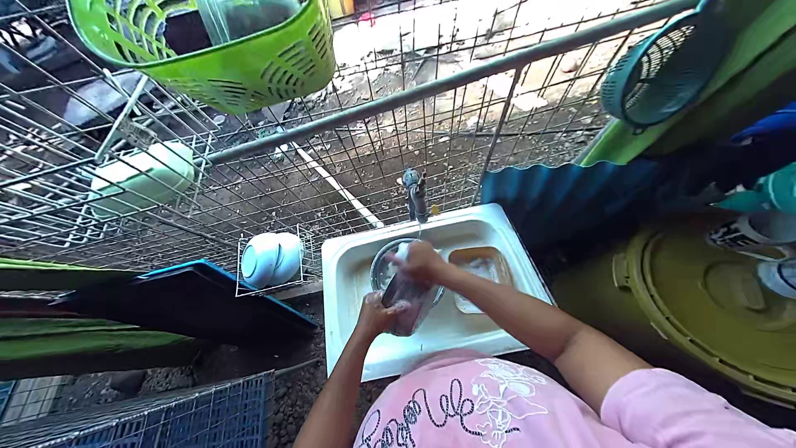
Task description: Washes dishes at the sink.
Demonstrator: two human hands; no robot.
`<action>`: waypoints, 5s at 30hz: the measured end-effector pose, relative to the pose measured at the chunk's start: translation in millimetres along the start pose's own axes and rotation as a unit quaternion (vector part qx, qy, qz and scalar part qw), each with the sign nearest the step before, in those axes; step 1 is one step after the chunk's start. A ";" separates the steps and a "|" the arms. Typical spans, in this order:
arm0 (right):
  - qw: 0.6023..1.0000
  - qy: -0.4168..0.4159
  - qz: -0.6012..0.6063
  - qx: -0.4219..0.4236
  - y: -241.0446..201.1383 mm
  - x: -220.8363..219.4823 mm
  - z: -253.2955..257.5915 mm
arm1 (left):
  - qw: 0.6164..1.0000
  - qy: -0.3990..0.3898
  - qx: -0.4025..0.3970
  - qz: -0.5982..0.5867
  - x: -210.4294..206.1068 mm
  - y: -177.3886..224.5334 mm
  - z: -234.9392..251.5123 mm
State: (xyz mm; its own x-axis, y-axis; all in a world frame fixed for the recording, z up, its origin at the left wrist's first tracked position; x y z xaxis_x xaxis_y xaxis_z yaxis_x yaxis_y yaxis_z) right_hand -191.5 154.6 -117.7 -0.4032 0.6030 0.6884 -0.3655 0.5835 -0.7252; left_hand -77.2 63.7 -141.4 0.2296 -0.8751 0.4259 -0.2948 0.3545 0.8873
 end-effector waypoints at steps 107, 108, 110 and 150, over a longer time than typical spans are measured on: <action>0.925 -0.211 -0.208 -0.239 292.2 -55.0 -123.1 | 0.865 -0.315 0.147 0.361 -30.7 -139.6 18.5; 0.926 -0.233 -0.214 -0.207 291.2 -61.4 -124.6 | 0.909 -0.204 0.160 0.325 -23.1 -138.1 42.7; 0.925 -0.224 -0.222 -0.213 295.8 -58.0 -126.0 | 0.941 -0.029 0.185 0.282 -13.9 -146.9 75.5; 0.919 -0.069 -0.216 -0.323 307.6 -1.7 -108.2 | 0.934 0.157 0.184 0.263 1.7 -110.3 84.6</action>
State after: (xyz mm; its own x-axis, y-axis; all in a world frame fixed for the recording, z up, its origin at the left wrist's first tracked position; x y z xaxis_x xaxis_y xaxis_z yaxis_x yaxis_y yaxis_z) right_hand -212.4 391.9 -340.3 -0.4567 0.1901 0.8691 0.0399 0.9803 -0.1934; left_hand -122.7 -4.8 -253.5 0.2065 -0.4512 0.8682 -0.7284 0.5215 0.4443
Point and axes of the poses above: each hand's wrist, its own z-axis towards the middle knuckle, its own x-axis out of the back of the hand, y = z × x, the point moved 9 cm from there along z, towards the middle knuckle, and after that the axes turned 14 degrees about y, right-handed, at the moved point
